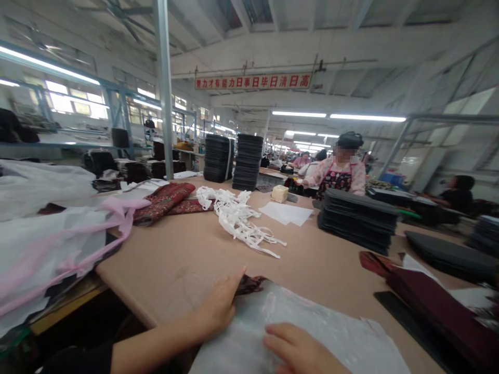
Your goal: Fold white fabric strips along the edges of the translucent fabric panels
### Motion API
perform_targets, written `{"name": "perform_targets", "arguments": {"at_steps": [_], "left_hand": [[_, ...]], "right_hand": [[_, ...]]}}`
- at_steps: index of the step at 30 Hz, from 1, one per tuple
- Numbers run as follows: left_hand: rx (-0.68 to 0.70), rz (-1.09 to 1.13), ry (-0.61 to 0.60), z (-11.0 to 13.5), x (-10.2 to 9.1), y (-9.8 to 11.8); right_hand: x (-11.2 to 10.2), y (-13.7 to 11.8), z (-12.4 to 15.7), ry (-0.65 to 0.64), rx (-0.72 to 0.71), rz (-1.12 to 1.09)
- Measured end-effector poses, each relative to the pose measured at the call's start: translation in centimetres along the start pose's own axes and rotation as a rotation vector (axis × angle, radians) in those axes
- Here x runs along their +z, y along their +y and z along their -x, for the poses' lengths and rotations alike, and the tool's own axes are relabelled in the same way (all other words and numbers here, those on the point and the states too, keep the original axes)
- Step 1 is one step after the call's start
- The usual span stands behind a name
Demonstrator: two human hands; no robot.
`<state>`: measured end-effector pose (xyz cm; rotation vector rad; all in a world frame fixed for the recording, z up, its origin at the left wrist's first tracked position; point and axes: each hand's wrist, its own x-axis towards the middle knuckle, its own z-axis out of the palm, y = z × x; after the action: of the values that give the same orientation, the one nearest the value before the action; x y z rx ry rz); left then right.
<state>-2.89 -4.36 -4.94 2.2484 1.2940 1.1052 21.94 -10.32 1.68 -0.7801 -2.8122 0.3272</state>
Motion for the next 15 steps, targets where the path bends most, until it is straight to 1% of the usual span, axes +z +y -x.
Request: {"name": "perform_targets", "arguments": {"at_steps": [1,3,5,7,8,9,11,13,15], "left_hand": [[0.084,-0.059,0.031,0.5,0.6,-0.5],[0.169,-0.131,0.096,1.3,1.3,-1.2],[0.165,-0.209,0.16,1.7,1.4,-1.5],[0.117,-0.341,0.195,1.8,0.9,-1.1],[0.117,-0.425,0.192,1.9,0.6,-0.7],[0.163,-0.501,0.168,2.1,0.2,-0.1],[0.359,-0.598,0.09,2.7,-0.4,1.2],[0.53,-0.627,0.024,3.7,-0.8,2.2],[0.55,-0.665,-0.003,4.9,-1.2,2.5]], "right_hand": [[-0.1,0.5,-1.8,-0.019,-0.007,0.011],[0.0,1.4,-4.9,-0.004,0.044,0.047],[0.6,2.3,-7.1,0.053,0.13,0.086],[1.3,3.3,-8.0,0.102,0.196,0.117],[1.7,3.7,-8.0,0.113,0.227,0.131],[2.2,4.1,-7.6,0.118,0.253,0.142],[3.3,4.3,-6.2,0.11,0.252,0.154],[4.5,3.8,-4.1,0.088,0.16,0.16],[5.8,2.5,-1.7,0.084,0.059,0.163]]}}
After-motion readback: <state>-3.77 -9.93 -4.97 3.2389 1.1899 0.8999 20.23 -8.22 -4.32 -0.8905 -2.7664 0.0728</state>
